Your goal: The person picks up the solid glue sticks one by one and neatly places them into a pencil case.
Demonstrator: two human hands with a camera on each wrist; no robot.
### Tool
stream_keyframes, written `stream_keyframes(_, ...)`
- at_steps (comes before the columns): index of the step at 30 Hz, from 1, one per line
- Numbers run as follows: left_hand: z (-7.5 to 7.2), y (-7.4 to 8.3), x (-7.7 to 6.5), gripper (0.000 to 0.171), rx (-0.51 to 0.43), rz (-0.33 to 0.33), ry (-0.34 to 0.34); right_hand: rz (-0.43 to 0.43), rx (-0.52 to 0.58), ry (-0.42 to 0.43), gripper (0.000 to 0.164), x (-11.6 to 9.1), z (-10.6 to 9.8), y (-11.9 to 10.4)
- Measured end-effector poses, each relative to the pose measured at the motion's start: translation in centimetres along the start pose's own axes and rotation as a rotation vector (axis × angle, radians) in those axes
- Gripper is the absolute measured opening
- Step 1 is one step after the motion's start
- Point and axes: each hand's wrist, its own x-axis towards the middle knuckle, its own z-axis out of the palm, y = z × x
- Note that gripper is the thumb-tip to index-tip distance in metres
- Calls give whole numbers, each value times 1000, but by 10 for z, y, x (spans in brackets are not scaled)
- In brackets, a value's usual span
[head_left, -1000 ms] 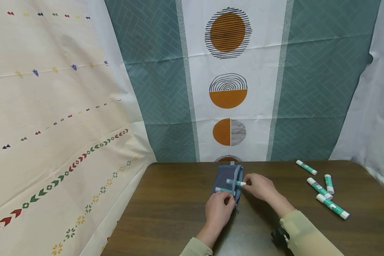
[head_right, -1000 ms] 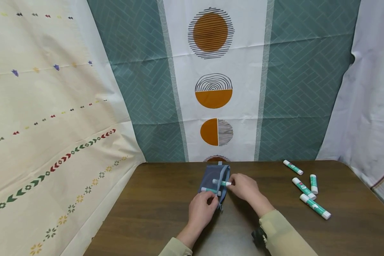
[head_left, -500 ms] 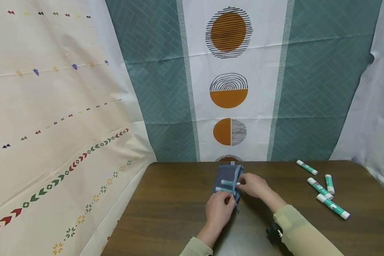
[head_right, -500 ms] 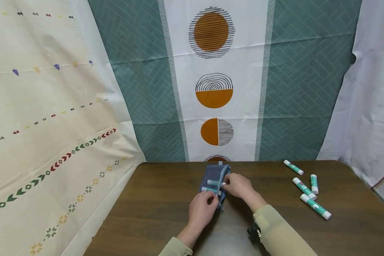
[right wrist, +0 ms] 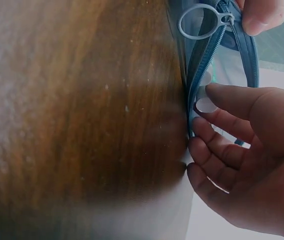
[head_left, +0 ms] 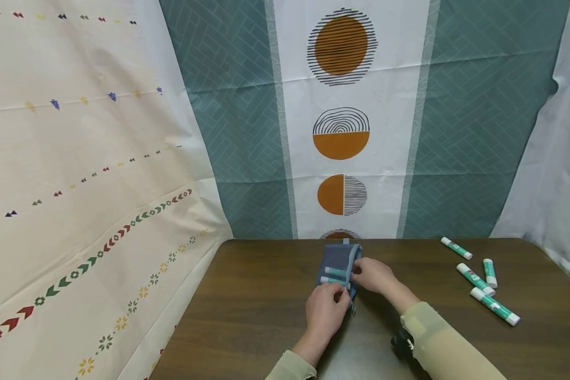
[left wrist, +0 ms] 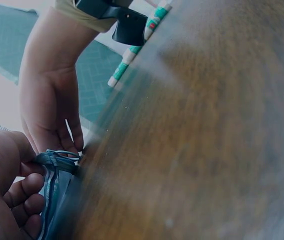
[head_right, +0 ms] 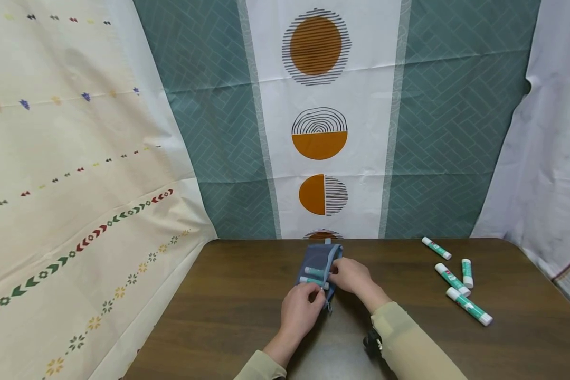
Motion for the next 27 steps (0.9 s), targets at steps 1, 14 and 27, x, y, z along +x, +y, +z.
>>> stream_keyframes(1, 0, 0, 0, 14, -3, 2, 2, 2, 1, 0, 18, 0, 0, 0)
stream_keyframes(14, 0, 0, 0, 13, 6, 10, 11, 28, 3, -17, 16, 6, 5, 5)
stream_keyframes(27, 1, -1, 0, 13, 10, 10, 18, 14, 73, -18, 17, 5, 2, 9)
